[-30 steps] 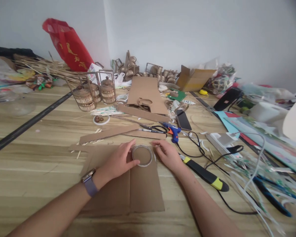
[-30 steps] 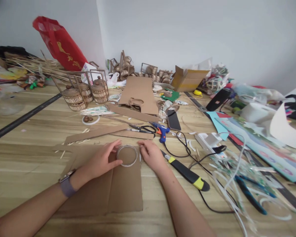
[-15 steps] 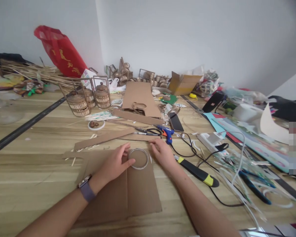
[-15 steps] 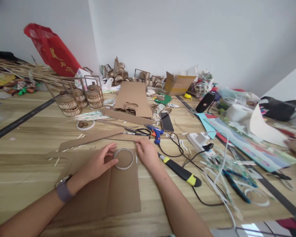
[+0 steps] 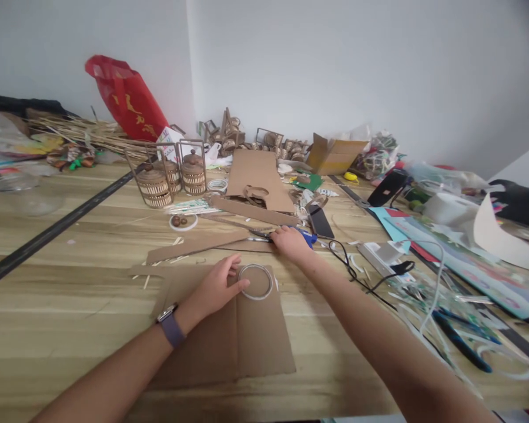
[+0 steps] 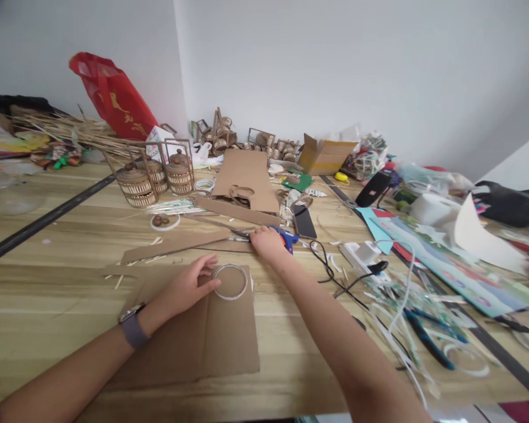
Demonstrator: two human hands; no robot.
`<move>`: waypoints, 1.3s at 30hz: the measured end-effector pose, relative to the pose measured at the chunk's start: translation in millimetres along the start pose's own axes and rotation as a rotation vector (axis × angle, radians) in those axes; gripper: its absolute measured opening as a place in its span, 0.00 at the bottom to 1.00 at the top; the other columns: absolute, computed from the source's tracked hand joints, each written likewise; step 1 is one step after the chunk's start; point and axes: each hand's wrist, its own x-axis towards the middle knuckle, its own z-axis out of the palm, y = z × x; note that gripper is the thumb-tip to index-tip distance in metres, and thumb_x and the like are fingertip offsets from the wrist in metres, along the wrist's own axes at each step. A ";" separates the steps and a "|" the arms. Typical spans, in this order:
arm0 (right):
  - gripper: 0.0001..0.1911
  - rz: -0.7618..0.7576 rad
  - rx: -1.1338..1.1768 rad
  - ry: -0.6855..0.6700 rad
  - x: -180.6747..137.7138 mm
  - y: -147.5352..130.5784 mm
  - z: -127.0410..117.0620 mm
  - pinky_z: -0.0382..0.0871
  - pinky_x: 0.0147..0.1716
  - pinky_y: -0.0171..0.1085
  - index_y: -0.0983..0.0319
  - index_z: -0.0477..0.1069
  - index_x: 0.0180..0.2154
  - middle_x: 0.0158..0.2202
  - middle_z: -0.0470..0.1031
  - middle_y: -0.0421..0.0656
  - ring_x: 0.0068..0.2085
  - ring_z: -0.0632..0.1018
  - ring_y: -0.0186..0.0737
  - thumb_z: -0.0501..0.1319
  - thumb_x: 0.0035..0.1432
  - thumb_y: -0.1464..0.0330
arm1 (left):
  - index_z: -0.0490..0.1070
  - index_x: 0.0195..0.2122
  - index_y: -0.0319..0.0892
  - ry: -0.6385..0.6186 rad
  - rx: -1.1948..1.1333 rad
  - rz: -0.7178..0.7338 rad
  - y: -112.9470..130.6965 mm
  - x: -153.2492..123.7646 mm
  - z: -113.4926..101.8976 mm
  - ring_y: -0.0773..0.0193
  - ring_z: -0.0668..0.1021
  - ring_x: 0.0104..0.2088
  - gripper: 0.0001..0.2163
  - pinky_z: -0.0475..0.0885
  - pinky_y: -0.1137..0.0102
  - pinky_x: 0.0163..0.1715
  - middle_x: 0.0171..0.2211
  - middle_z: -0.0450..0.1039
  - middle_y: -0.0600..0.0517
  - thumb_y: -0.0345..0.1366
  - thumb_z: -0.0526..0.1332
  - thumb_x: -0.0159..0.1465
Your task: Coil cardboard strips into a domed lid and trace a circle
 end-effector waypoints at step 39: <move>0.31 -0.236 0.989 0.201 -84.4 -27.3 44.1 0.64 0.59 0.54 0.57 0.64 0.52 0.56 0.74 0.53 0.61 0.71 0.57 0.72 0.52 0.53 | 0.60 0.66 0.45 -0.155 0.230 0.117 16.7 -1.6 -2.4 0.42 0.64 0.63 0.39 0.62 0.46 0.63 0.63 0.65 0.40 0.46 0.72 0.56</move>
